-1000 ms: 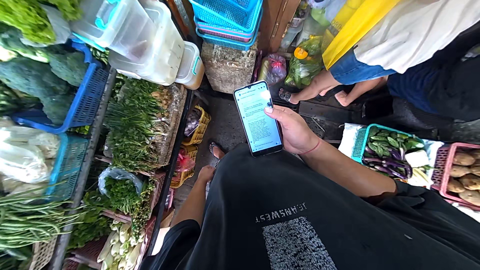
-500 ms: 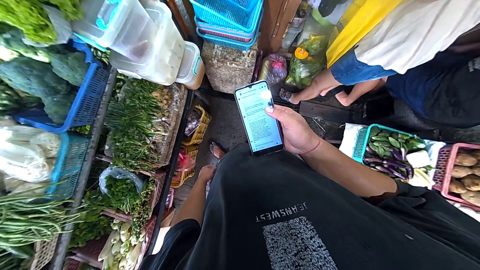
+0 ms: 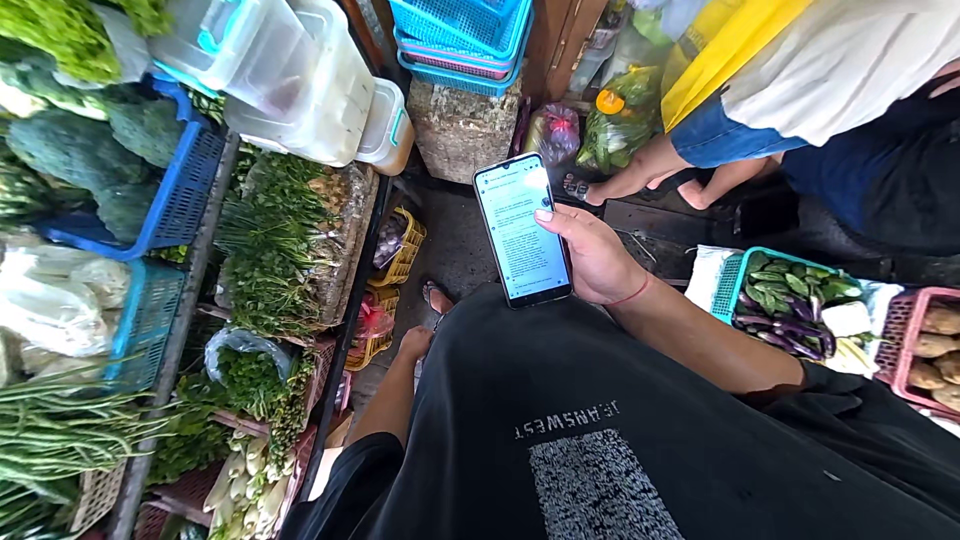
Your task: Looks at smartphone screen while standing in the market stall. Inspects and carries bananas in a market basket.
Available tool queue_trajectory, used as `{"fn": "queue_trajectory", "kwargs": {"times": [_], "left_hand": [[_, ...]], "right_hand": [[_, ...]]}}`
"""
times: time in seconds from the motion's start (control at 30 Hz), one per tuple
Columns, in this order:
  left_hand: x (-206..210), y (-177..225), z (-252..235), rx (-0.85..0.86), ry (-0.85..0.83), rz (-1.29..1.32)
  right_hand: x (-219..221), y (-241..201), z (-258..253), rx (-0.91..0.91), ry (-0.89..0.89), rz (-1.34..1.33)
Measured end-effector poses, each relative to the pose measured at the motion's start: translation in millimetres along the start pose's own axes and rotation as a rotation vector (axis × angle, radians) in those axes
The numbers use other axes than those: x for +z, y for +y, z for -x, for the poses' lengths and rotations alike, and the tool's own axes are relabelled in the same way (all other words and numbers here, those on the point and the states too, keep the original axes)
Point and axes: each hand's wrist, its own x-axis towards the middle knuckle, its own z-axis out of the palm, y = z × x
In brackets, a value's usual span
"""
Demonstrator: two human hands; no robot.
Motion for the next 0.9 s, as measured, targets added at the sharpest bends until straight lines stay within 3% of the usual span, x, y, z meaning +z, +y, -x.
{"fn": "queue_trajectory", "kwargs": {"times": [0.9], "left_hand": [[-3.9, 9.9, 6.9, -0.037, 0.002, 0.031]], "right_hand": [[-1.7, -0.7, -3.1, 0.031, 0.015, 0.003]]}}
